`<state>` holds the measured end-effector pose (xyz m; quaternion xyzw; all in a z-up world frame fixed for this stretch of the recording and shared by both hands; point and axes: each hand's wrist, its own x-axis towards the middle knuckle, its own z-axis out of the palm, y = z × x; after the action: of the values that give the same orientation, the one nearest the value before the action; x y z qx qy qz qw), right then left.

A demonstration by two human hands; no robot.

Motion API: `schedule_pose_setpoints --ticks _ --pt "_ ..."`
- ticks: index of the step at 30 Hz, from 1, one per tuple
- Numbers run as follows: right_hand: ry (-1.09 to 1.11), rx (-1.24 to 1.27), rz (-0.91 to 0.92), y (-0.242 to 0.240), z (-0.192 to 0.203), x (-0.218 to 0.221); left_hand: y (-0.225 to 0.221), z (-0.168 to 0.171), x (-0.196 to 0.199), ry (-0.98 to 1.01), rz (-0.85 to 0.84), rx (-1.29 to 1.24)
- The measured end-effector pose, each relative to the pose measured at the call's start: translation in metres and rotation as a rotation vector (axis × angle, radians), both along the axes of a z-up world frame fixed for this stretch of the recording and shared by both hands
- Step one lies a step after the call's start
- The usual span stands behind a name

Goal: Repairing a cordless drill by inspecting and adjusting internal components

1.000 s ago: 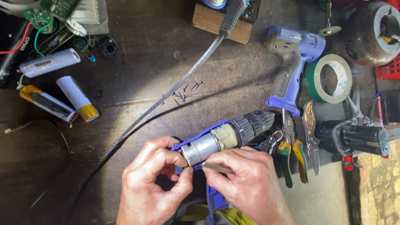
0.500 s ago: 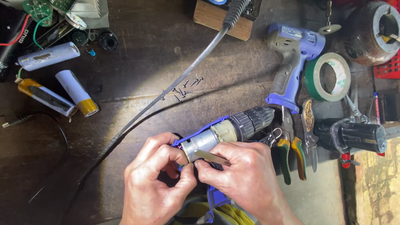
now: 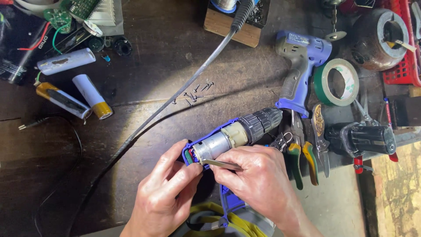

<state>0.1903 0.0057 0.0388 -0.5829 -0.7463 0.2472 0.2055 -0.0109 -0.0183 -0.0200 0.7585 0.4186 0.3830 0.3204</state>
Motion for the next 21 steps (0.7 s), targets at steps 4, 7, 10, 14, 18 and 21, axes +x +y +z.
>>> schedule_pose_setpoints --ticks 4,7,10,14,18,21 --pt "-0.057 0.101 -0.05 -0.009 0.003 -0.002 0.003 0.008 0.002 0.004 0.034 0.02" --pt "0.037 0.204 -0.082 -0.028 0.011 0.005 0.002 0.009 0.001 -0.062 0.062 0.003" --pt "0.552 0.038 -0.566 -0.052 0.0 0.022 -0.005 0.003 -0.001 -0.059 0.159 -0.207" --pt "1.099 0.279 -0.071 -0.053 -0.029 0.034 0.0 0.006 0.004 0.016 0.172 -0.231" --pt "1.002 0.367 -0.158 -0.075 -0.044 0.012 0.003 0.01 0.004 -0.005 0.153 -0.195" --pt "0.853 0.183 -0.289 -0.078 -0.025 -0.01 0.002 0.008 0.005 -0.003 0.157 -0.176"
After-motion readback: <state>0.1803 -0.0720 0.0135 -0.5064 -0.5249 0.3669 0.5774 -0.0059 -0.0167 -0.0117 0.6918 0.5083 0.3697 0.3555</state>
